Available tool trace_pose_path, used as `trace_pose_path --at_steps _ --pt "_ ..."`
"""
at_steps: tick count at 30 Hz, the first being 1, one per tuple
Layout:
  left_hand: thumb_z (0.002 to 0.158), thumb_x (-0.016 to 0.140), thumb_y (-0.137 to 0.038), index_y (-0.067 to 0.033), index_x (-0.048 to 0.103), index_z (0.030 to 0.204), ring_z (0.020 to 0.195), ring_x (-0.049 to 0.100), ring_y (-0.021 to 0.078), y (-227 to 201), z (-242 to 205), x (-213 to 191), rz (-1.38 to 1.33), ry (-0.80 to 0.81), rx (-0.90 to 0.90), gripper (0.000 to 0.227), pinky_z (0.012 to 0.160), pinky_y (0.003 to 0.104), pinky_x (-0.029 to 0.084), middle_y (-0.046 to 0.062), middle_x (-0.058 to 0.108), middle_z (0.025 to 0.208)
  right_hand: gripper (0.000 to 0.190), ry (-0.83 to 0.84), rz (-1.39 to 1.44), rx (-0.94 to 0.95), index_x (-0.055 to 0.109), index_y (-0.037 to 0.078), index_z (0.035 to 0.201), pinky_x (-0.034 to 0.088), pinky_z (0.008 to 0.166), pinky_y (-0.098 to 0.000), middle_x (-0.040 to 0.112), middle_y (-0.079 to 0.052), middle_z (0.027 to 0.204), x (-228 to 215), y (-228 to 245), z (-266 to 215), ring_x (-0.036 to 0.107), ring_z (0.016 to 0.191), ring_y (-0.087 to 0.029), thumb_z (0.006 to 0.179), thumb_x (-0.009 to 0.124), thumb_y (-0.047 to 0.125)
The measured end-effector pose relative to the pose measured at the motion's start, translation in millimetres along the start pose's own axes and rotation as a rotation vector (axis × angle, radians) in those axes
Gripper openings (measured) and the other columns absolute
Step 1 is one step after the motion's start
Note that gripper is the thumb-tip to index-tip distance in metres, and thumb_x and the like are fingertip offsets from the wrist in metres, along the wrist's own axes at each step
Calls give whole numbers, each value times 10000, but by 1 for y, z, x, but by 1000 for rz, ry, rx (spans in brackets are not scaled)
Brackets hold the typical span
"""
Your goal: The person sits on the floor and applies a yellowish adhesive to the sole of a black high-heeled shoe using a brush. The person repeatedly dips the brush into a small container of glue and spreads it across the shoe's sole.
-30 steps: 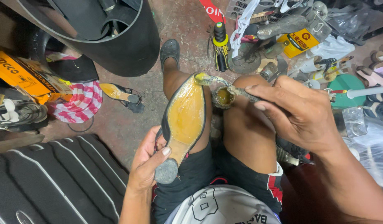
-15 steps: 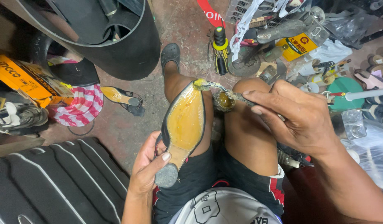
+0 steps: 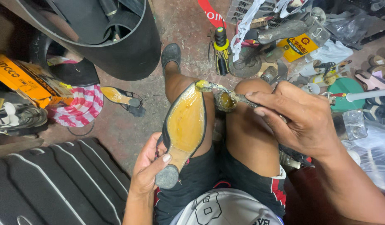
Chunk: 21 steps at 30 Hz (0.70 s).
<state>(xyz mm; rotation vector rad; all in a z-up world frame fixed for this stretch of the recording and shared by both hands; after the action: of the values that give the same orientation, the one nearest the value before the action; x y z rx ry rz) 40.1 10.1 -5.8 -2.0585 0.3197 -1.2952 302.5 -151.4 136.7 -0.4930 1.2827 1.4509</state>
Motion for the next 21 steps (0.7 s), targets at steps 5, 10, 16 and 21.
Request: trace_pose_path --at_steps 5,10,16,21 --pt "879 605 -60 79 419 1420 1023 696 345 2 3 -6 -50 42 12 588 911 437 568 268 644 1213 357 58 -20 -27 740 140 1204 408 518 -359 513 -58 708 2 7 3 514 562 -196 854 790 88" --pt "891 608 -56 91 427 1397 1078 688 291 4 6 -8 -118 13 31 557 936 406 569 252 624 1245 404 108 9 -37 731 154 1218 426 524 -355 534 -42 724 1 13 4 547 589 -194 822 778 84" --pt "931 610 -52 76 425 1415 1029 678 305 6 8 -11 -161 32 51 534 855 408 569 238 624 1247 399 162 38 -26 742 147 1179 441 528 -369 535 -48 698 6 20 1 563 580 -202 789 788 75" --pt "909 597 -30 58 429 1413 1144 654 277 5 11 -12 -156 -16 73 539 994 389 539 214 623 1263 436 234 160 -108 721 135 1190 510 593 -323 576 -22 751 8 27 0 651 657 -170 779 681 -7"
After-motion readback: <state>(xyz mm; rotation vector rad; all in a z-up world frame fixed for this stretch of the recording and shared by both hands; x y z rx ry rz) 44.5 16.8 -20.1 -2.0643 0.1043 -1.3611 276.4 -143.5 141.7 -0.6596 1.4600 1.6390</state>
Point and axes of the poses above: each hand's wrist, its own z-axis towards the middle knuckle, its own x-axis out of the palm, y = z × x, the point moved 2 cm from there along z, towards the middle knuckle
